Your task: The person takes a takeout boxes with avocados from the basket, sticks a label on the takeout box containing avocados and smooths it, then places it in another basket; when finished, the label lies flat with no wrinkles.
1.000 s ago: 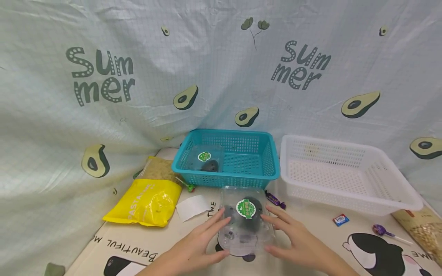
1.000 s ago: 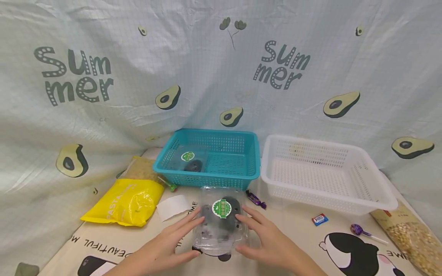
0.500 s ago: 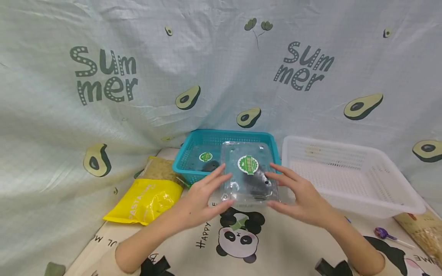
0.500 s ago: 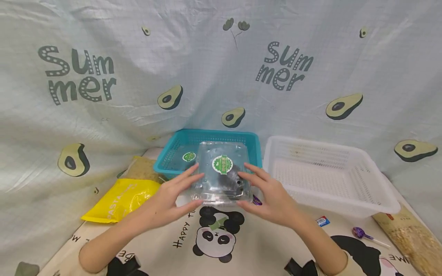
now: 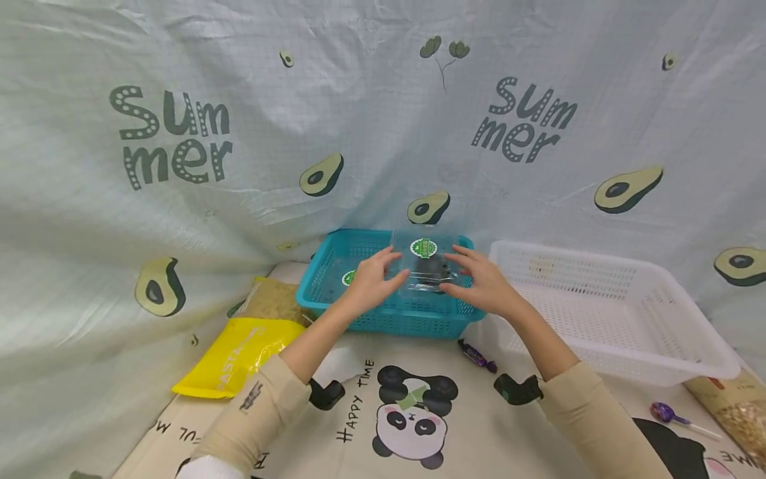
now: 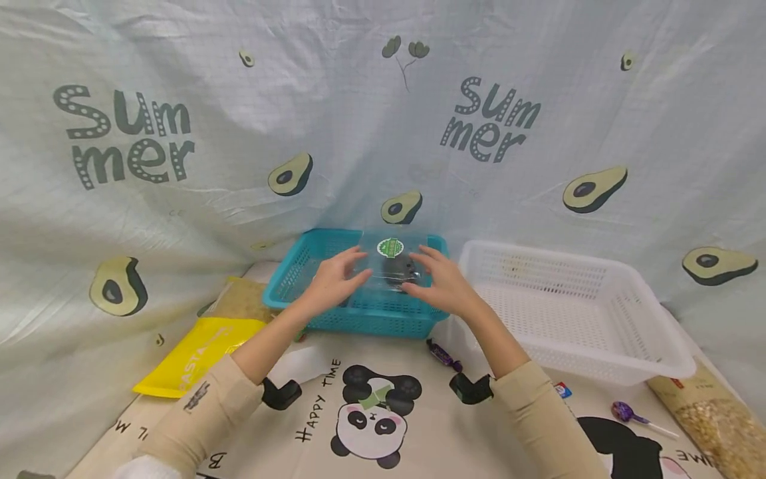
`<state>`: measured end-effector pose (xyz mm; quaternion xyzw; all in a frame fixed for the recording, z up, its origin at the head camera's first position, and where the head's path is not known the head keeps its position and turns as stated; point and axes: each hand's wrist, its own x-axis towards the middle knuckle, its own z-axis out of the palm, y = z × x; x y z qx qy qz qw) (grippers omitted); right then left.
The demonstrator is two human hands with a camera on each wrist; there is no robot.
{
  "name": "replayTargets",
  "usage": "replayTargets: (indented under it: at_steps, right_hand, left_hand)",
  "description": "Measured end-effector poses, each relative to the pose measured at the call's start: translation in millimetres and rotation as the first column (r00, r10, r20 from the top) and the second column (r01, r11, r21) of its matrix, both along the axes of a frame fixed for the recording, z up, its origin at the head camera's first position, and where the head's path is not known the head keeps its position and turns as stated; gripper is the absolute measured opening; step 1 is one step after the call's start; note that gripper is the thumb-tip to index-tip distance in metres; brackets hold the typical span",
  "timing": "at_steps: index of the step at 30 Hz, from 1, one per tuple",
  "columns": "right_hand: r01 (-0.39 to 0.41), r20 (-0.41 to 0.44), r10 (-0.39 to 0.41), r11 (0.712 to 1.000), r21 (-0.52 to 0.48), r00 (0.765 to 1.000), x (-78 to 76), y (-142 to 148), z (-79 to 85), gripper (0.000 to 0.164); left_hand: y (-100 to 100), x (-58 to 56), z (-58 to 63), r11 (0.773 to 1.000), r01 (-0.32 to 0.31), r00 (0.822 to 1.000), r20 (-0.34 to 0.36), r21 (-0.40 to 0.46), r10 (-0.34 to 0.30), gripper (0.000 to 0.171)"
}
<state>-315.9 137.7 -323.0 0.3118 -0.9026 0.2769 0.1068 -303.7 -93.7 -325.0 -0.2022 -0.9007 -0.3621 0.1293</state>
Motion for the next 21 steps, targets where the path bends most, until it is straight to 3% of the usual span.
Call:
replayTargets:
  at_steps: [4, 9, 16, 21]
  right_hand:
    - [0.007, 0.081, -0.011, 0.999, 0.052, 0.997, -13.1, -9.8, -23.3, 0.057]
    - [0.003, 0.114, -0.024, 0.983, 0.184, 0.993, -17.7, -23.2, -41.0, 0.054]
    - [-0.004, 0.171, -0.049, 0.954, 0.299, 0.984, -18.6, -25.7, -40.2, 0.05]
    - [-0.012, 0.174, -0.044, 0.951, 0.308, 0.984, -22.0, -24.6, -41.1, 0.043]
  left_hand:
    - [3.7, -13.4, -22.2, 0.996, -0.054, 0.997, 0.056, -0.07, 0.058, 0.044]
    - [4.8, -18.9, -42.4, 0.978, -0.074, 0.99, 0.104, -0.198, 0.096, 0.038]
    - [11.8, -15.7, -45.1, 0.934, -0.061, 0.991, 0.089, -0.352, 0.099, 0.032]
    - [13.3, -18.5, -44.5, 0.925, -0.031, 0.987, 0.132, -0.378, 0.087, 0.032]
